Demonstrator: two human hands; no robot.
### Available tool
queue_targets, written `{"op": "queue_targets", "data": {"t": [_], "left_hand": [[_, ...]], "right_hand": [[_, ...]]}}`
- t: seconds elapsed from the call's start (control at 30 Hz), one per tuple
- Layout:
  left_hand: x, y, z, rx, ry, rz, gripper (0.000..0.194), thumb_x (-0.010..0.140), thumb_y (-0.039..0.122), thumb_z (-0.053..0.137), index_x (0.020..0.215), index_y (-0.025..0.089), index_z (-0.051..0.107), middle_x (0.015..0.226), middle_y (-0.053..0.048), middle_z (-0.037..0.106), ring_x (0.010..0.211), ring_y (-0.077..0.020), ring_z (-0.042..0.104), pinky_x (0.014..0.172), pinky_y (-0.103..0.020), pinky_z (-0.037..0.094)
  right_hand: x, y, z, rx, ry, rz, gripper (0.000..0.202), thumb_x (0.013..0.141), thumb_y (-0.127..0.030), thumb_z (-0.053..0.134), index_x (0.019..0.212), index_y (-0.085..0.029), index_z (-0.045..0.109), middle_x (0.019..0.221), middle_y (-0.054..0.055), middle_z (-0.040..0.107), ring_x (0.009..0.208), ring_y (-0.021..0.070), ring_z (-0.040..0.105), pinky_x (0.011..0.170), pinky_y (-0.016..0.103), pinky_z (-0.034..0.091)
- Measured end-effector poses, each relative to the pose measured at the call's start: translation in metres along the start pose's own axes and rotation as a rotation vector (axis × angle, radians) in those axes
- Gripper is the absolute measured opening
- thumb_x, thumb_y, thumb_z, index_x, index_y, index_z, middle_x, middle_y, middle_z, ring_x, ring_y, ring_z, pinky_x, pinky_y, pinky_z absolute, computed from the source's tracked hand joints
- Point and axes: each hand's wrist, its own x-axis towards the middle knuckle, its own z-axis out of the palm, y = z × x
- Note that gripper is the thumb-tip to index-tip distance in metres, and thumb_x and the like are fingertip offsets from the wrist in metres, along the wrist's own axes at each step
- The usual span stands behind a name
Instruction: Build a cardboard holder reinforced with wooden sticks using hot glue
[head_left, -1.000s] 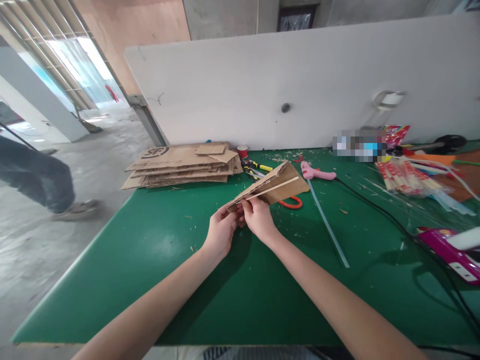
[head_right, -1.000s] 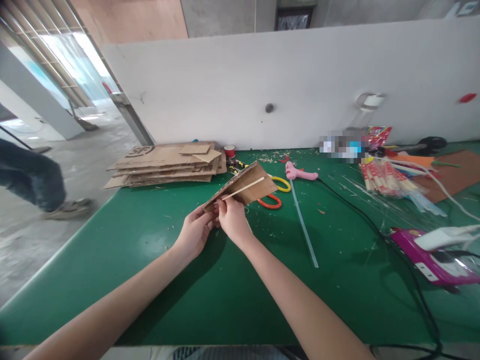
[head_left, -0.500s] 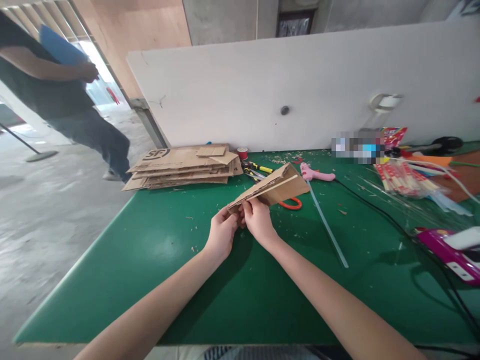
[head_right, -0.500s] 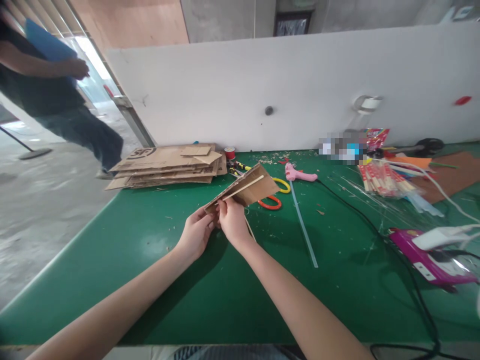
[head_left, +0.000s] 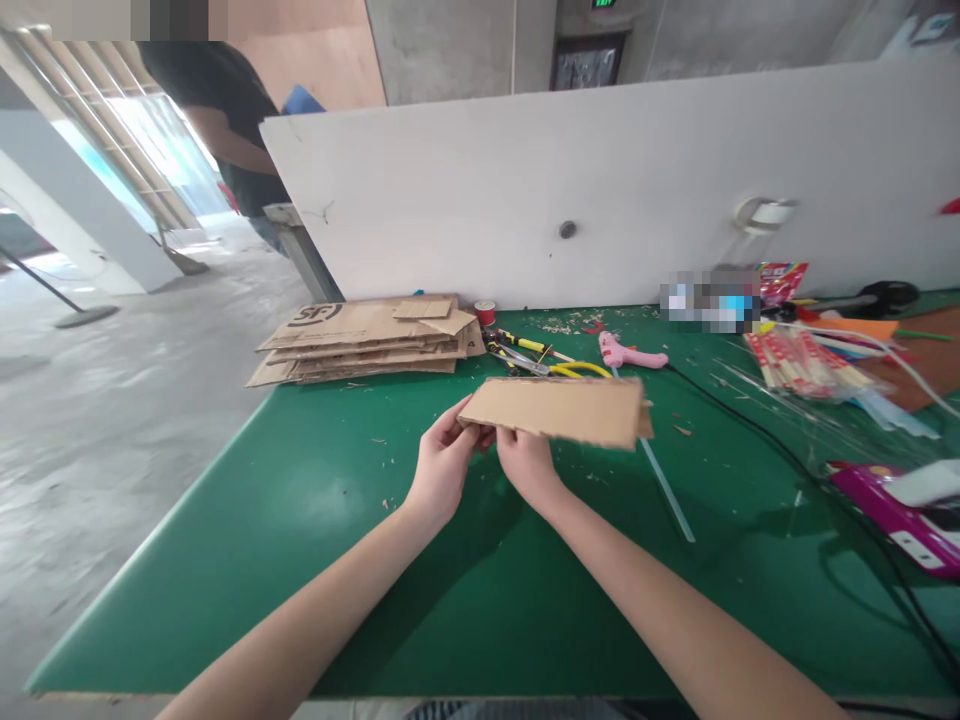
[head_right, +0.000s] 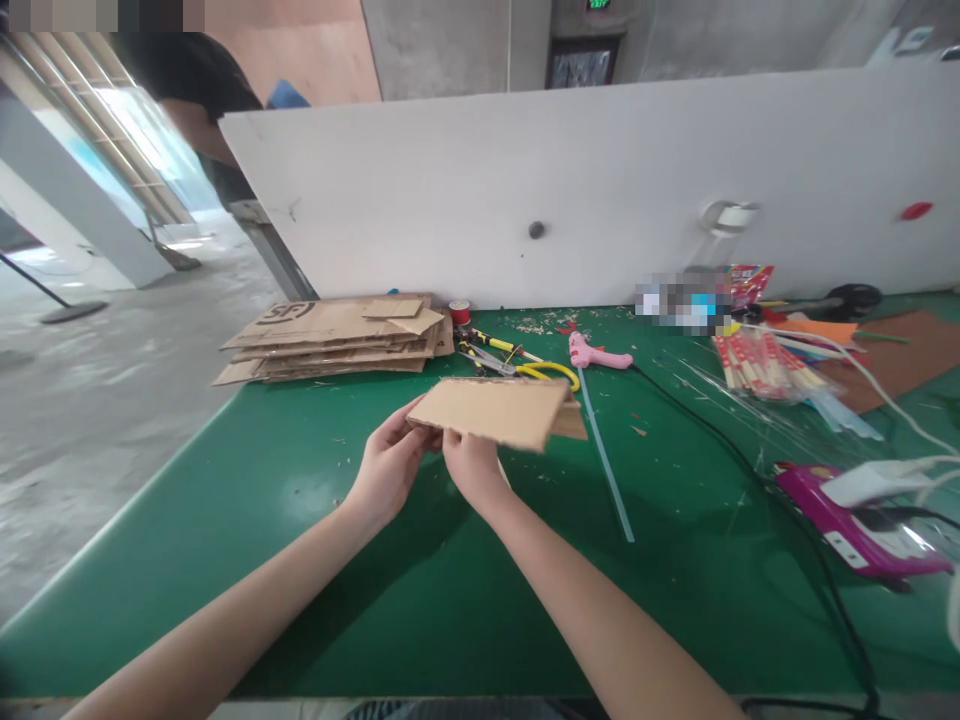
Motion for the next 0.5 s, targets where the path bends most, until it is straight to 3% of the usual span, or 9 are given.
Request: {"op": "queue_targets", "data": {"t": [0.13, 0.3, 0.4, 0.5], "left_hand": [[-0.011, 0.020, 0.007, 0.029, -0.141, 0.133, 0.047, 0.077, 0.025, 0.069, 0.123, 0.027, 0.059, 0.115, -0.006, 0.065, 0.101, -0.0201, 0.061, 0.086, -0.032, 0.049], [-0.021, 0.026, 0.011, 0.250, -0.288, 0.285, 0.045, 0.086, 0.028, 0.059, 0.131, 0.028, 0.053, 0.140, -0.009, 0.048, 0.129, -0.0283, 0.043, 0.101, -0.041, 0.044], [-0.020, 0.023, 0.006, 0.594, -0.281, 0.555, 0.054, 0.085, 0.025, 0.059, 0.137, 0.030, 0.045, 0.146, -0.009, 0.039, 0.135, -0.0290, 0.035, 0.109, -0.047, 0.034], [-0.018, 0.022, 0.002, 0.859, -0.248, 0.825, 0.061, 0.083, 0.023, 0.061, 0.139, 0.030, 0.041, 0.146, -0.010, 0.036, 0.137, -0.0312, 0.030, 0.112, -0.052, 0.027]], "right_hand": [[0.001, -0.021, -0.021, 0.246, -0.030, 0.030, 0.024, 0.086, -0.025, 0.045, 0.070, -0.023, 0.063, 0.067, 0.004, 0.066, 0.078, 0.0208, 0.066, 0.072, 0.034, 0.054], [0.010, -0.045, -0.037, 0.822, -0.161, 0.126, 0.017, 0.078, -0.036, 0.059, 0.070, -0.020, 0.060, 0.068, 0.002, 0.064, 0.065, 0.0156, 0.062, 0.054, 0.025, 0.050], [0.011, -0.044, -0.038, 0.941, -0.184, 0.251, 0.014, 0.073, -0.034, 0.063, 0.071, -0.021, 0.058, 0.061, 0.000, 0.061, 0.057, 0.0132, 0.058, 0.049, 0.023, 0.046], [0.008, -0.040, -0.038, 0.931, -0.248, 0.289, 0.011, 0.075, -0.033, 0.056, 0.076, -0.023, 0.060, 0.069, 0.002, 0.064, 0.068, 0.0162, 0.062, 0.054, 0.025, 0.049]]}}
